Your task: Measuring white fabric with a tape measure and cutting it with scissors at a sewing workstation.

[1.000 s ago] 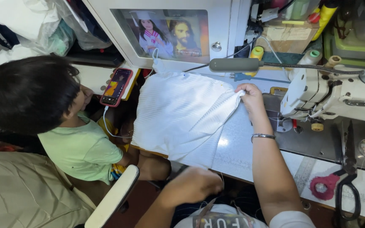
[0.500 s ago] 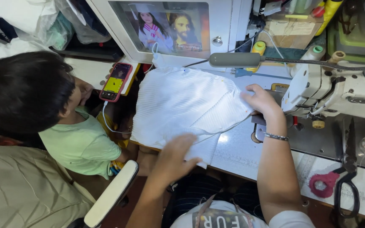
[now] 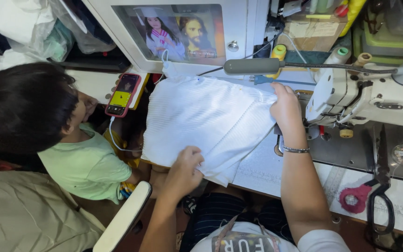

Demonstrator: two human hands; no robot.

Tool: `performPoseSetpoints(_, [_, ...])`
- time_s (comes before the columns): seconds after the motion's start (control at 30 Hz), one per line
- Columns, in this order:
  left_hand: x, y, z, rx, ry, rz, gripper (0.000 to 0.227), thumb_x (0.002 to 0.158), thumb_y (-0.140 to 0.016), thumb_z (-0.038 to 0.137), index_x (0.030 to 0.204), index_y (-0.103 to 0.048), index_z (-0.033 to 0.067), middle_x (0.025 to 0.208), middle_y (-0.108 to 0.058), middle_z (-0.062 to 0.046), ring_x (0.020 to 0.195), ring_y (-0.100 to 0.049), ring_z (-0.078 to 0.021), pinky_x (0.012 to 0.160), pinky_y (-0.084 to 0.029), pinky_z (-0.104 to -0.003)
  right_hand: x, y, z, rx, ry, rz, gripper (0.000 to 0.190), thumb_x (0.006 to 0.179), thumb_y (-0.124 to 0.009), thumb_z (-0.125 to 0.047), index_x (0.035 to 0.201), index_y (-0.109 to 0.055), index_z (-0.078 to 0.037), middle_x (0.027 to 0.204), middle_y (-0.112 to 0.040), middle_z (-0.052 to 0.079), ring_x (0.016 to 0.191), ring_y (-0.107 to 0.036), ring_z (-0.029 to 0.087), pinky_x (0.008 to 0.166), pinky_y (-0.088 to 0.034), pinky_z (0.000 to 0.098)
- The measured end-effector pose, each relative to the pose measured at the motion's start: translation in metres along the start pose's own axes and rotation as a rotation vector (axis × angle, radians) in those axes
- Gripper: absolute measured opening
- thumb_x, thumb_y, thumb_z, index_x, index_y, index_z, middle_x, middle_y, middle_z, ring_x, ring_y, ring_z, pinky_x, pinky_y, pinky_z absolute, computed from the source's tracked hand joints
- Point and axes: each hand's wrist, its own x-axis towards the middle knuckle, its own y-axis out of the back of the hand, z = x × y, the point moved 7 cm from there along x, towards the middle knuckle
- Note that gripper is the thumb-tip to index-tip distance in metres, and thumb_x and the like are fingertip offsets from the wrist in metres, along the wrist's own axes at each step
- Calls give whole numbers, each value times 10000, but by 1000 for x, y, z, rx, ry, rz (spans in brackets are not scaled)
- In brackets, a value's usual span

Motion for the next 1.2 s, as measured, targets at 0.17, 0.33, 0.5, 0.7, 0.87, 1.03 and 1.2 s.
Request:
performPoseSetpoints(0.17, [-4, 16, 106, -300, -213, -201, 79, 828, -634, -20, 842, -577, 34, 1053, -651, -119, 985, -624, -305, 857, -507, -405, 9, -18, 21, -124, 138, 152, 709, 721, -421, 183, 1359, -644, -30, 1224, -653, 222, 1096, -558, 453, 969, -443, 526])
performPoseSetpoints(0.33, [-11, -6, 127, -425, -335, -364, 169, 869, -717, 127, 954, -608, 28, 1115, -661, -131, 990, -645, -341, 869, -498, -427, -2, -7, 1, -121, 137, 142, 654, 827, -474, 94, 1449, -568, -85, 1379, -619, 124, 1176, -509, 410, 959, -432, 543])
performPoseSetpoints(0.5, [1, 2, 129, -349, -388, -179, 218, 949, -650, 165, 1081, -656, -8, 1158, -673, -168, 1051, -638, -356, 914, -498, -450, -62, 49, -48, 84, 225, -66, 433, 924, -507, -42, 1339, -626, -22, 1302, -649, 115, 1245, -577, 277, 1083, -422, 410])
performPoseSetpoints(0.7, [8, -24, 130, -202, -503, -173, 253, 856, -675, 74, 1092, -602, 19, 1119, -621, -159, 924, -577, -375, 774, -453, -475, -187, 68, -45, 8, -245, -634, 349, 979, -491, -361, 1189, -725, -210, 1151, -776, -28, 1048, -715, 189, 867, -523, 371])
performPoseSetpoints(0.87, [1, -59, 124, -20, -505, -220, 550, 685, -860, 198, 1109, -541, 55, 1256, -574, -192, 1056, -570, -407, 824, -469, -516, -221, 53, 14, 4, -203, -578, 376, 991, -510, -289, 1307, -667, -160, 1300, -695, 15, 1229, -636, 209, 1018, -487, 384])
performPoseSetpoints(1.03, [26, -58, 130, -91, -484, -178, 428, 896, -734, 314, 1203, -601, 48, 1179, -650, -155, 999, -597, -363, 801, -451, -488, -213, 54, 8, -138, -248, -511, 453, 1019, -425, -313, 1397, -577, -115, 1434, -596, 58, 1353, -517, 263, 1095, -431, 471])
performPoseSetpoints(1.2, [125, -57, 113, -81, -502, -115, 300, 876, -584, 57, 1172, -612, 17, 1081, -678, -155, 966, -628, -375, 822, -507, -487, -231, 34, -17, -370, -180, -473, 272, 1005, -520, -392, 1111, -621, -162, 980, -636, 54, 932, -624, 305, 742, -534, 467])
